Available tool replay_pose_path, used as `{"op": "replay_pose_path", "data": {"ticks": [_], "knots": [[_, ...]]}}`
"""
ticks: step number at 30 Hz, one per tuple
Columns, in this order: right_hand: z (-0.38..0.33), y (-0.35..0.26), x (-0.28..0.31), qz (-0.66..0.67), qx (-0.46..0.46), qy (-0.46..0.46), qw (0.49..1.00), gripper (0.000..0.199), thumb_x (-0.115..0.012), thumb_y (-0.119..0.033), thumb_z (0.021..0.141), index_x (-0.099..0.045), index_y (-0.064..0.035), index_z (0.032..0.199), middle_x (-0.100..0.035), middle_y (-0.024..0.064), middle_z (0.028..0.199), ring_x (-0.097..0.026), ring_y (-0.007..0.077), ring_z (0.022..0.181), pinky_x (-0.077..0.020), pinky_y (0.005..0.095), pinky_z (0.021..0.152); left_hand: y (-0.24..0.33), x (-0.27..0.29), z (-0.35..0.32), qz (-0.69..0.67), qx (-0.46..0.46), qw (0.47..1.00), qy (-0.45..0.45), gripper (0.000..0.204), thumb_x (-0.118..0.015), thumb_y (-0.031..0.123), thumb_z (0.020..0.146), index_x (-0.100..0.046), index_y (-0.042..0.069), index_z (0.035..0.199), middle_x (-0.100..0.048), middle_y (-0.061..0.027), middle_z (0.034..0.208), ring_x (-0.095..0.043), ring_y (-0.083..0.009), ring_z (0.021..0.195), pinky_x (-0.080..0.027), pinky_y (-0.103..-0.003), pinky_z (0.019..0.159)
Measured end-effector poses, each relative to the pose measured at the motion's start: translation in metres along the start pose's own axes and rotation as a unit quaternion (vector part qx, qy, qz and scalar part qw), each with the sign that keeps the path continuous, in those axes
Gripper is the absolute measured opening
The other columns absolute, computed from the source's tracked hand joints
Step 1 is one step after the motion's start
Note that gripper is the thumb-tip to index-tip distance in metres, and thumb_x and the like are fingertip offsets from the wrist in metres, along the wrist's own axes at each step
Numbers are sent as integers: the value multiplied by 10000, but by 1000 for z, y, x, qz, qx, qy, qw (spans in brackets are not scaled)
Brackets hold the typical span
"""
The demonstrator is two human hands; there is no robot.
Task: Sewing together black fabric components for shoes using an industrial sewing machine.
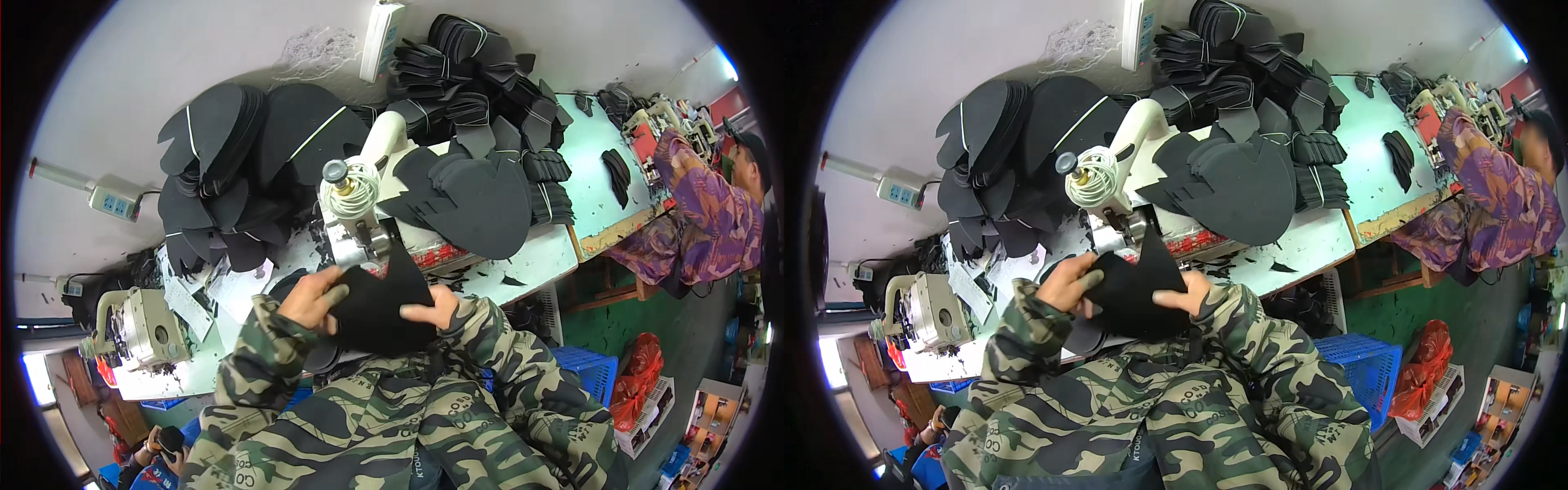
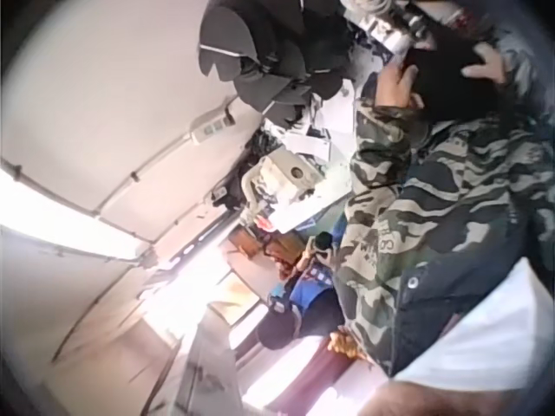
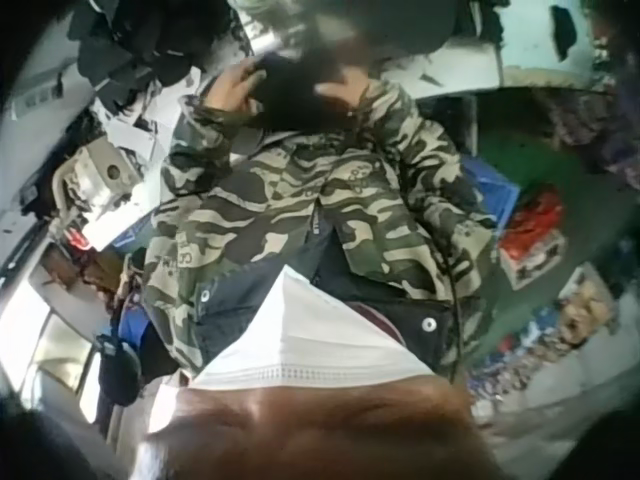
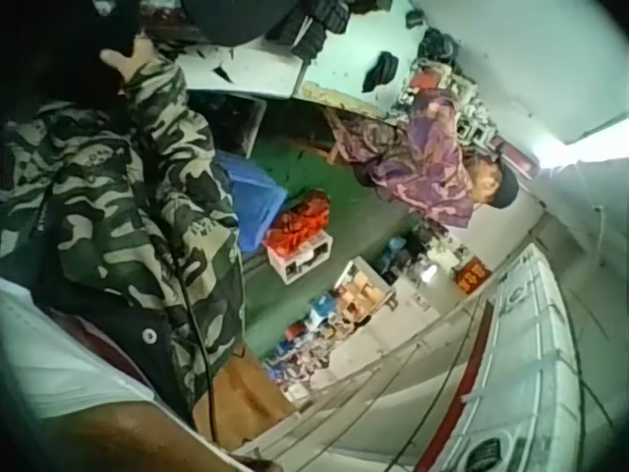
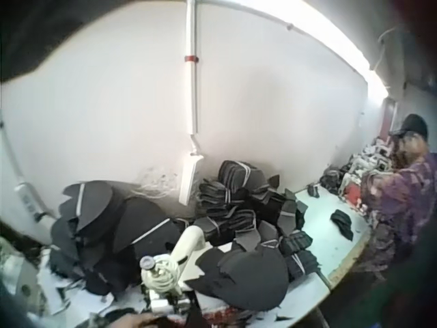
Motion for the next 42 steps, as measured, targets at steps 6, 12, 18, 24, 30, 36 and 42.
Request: {"op": "replay_pose_path", "data": {"ticks": [6,12,18,24,30,36,42], "knots": [[14,-11,13,-104,-17,119,987,259,-608,-169,788,-627,33,949,-654,85,803,-584,122,718,-464,283,687,-12,10,35,206,65,970,111,252,-440,225,876,-579,24,939,-596,-226,708,-622,-309,560,-493,-408,559],[16,-11,19,-65,-17,143,987,282,-613,-163,771,-627,52,953,-654,103,838,-581,134,730,-459,287,698,-20,18,71,308,-9,939,152,249,-490,214,799,-620,24,893,-606,-235,835,-570,-413,849,-441,-483,754],[-3,21,-5,133,-76,92,984,356,-599,-183,801,-556,50,1066,-646,151,866,-633,224,691,-509,292,608,-1,9,79,230,-20,964,135,257,-496,209,809,-609,-7,890,-610,-229,805,-584,-396,817,-446,-448,728],[-23,12,-52,193,-143,59,969,408,-564,-271,852,-515,24,1129,-637,178,939,-644,269,723,-517,289,520,16,12,53,361,-81,906,206,259,-531,274,815,-636,50,894,-624,-176,741,-605,-342,726,-461,-428,651],[-71,-91,-46,-521,317,317,726,590,-584,-89,524,-595,-113,1114,-535,102,1191,-532,269,1008,-445,352,796,43,-29,-12,-219,-143,964,51,584,-485,535,857,-545,-22,1024,-593,-38,783,-571,-133,735,-467,-256,600],[-76,-123,-53,-355,299,121,877,555,-708,-169,658,-536,-13,1162,-525,179,1185,-486,343,1091,-394,420,902,25,-28,-11,-181,-112,977,-23,277,-547,282,898,-607,13,929,-559,27,724,-468,-51,623,-359,-203,527],[-27,-144,-3,-209,151,146,955,326,-681,-146,763,-593,20,1029,-655,91,821,-610,132,731,-480,256,702,31,-45,-13,-170,-135,968,-126,303,-545,300,894,-602,11,969,-567,7,767,-493,-67,675,-389,-222,574]]}}
Point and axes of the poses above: each hand's wrist, its own z-axis towards the middle knuckle, its own x-axis out of the back of the hand, y = z × x, the point moved 7 cm from there along z, towards the middle knuckle
